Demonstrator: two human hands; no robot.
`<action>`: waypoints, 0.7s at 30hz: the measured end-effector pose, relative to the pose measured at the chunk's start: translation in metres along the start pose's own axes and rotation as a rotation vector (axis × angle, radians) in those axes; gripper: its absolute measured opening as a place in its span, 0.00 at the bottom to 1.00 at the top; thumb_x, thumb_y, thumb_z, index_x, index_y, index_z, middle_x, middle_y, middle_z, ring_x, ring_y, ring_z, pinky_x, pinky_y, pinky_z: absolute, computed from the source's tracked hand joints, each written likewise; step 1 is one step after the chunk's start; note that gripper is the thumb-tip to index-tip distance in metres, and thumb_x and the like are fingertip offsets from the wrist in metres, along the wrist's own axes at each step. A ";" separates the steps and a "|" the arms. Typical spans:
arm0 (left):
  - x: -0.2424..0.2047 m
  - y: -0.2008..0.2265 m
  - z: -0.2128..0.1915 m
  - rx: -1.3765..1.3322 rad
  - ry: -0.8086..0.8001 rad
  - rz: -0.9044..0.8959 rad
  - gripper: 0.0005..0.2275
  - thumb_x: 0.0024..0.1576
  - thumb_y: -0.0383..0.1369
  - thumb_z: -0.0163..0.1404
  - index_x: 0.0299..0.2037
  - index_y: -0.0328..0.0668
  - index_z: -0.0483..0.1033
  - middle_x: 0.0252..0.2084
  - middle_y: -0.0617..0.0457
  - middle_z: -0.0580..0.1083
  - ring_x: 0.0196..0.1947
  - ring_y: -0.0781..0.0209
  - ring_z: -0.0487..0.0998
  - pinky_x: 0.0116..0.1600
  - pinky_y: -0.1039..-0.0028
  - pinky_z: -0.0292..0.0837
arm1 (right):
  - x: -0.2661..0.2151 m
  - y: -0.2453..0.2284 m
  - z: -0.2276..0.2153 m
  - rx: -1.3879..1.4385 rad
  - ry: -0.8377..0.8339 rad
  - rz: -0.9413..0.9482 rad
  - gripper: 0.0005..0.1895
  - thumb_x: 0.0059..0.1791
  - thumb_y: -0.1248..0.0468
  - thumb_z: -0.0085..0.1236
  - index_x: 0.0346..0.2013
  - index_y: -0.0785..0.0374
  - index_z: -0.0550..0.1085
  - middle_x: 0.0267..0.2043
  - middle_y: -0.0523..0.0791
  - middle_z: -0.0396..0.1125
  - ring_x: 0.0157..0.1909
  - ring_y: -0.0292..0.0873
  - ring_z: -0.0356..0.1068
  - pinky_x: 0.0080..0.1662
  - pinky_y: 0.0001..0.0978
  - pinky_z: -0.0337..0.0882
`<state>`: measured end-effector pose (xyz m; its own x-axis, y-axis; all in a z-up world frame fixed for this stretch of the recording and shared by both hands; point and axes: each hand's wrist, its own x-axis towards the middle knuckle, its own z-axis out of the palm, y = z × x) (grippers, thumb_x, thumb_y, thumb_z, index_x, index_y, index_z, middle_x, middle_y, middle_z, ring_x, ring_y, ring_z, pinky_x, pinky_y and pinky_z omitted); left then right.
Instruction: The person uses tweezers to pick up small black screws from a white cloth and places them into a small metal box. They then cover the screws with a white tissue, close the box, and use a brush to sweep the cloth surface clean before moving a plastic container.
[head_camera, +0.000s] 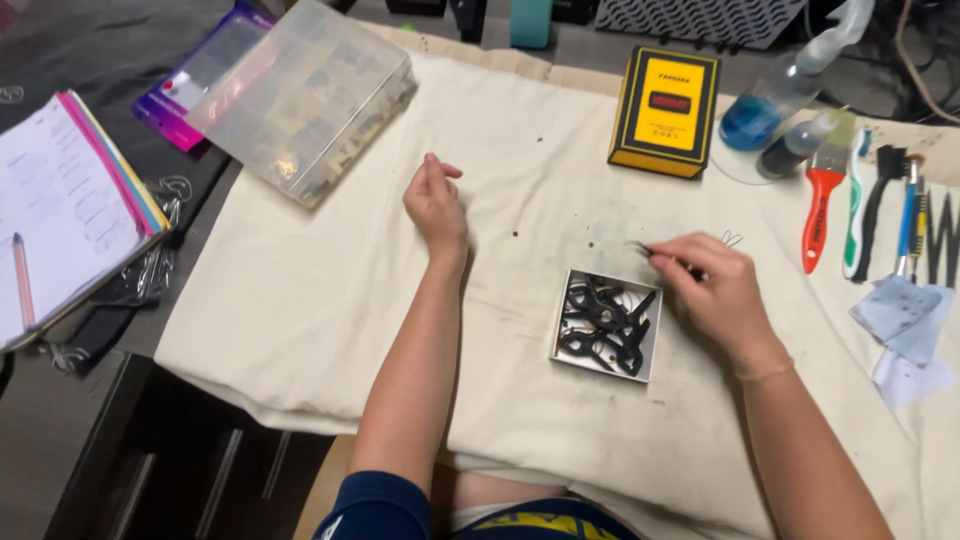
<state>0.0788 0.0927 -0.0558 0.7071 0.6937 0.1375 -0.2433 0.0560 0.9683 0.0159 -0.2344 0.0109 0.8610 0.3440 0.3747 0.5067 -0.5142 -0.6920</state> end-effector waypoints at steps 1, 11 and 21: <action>-0.004 0.004 -0.002 0.008 0.010 -0.011 0.21 0.69 0.43 0.39 0.24 0.45 0.71 0.11 0.68 0.51 0.13 0.77 0.52 0.24 0.85 0.46 | 0.005 0.011 0.009 0.004 -0.015 0.006 0.06 0.52 0.68 0.64 0.43 0.59 0.83 0.39 0.46 0.77 0.40 0.48 0.76 0.45 0.37 0.74; -0.004 0.009 0.001 0.080 -0.030 0.036 0.22 0.68 0.44 0.39 0.24 0.45 0.74 0.11 0.64 0.52 0.13 0.75 0.51 0.23 0.84 0.48 | 0.021 0.041 0.037 -0.095 -0.086 -0.007 0.07 0.51 0.65 0.68 0.44 0.56 0.84 0.38 0.47 0.76 0.42 0.50 0.75 0.47 0.37 0.74; -0.007 0.005 0.005 0.070 -0.060 0.064 0.21 0.68 0.43 0.40 0.24 0.45 0.74 0.11 0.63 0.52 0.14 0.74 0.52 0.24 0.84 0.49 | 0.022 0.039 0.041 -0.148 -0.088 -0.045 0.03 0.52 0.65 0.68 0.41 0.57 0.84 0.37 0.46 0.75 0.40 0.48 0.74 0.45 0.35 0.73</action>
<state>0.0757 0.0845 -0.0510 0.7306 0.6497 0.2101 -0.2437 -0.0393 0.9691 0.0527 -0.2145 -0.0329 0.8330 0.4334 0.3439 0.5517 -0.6042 -0.5749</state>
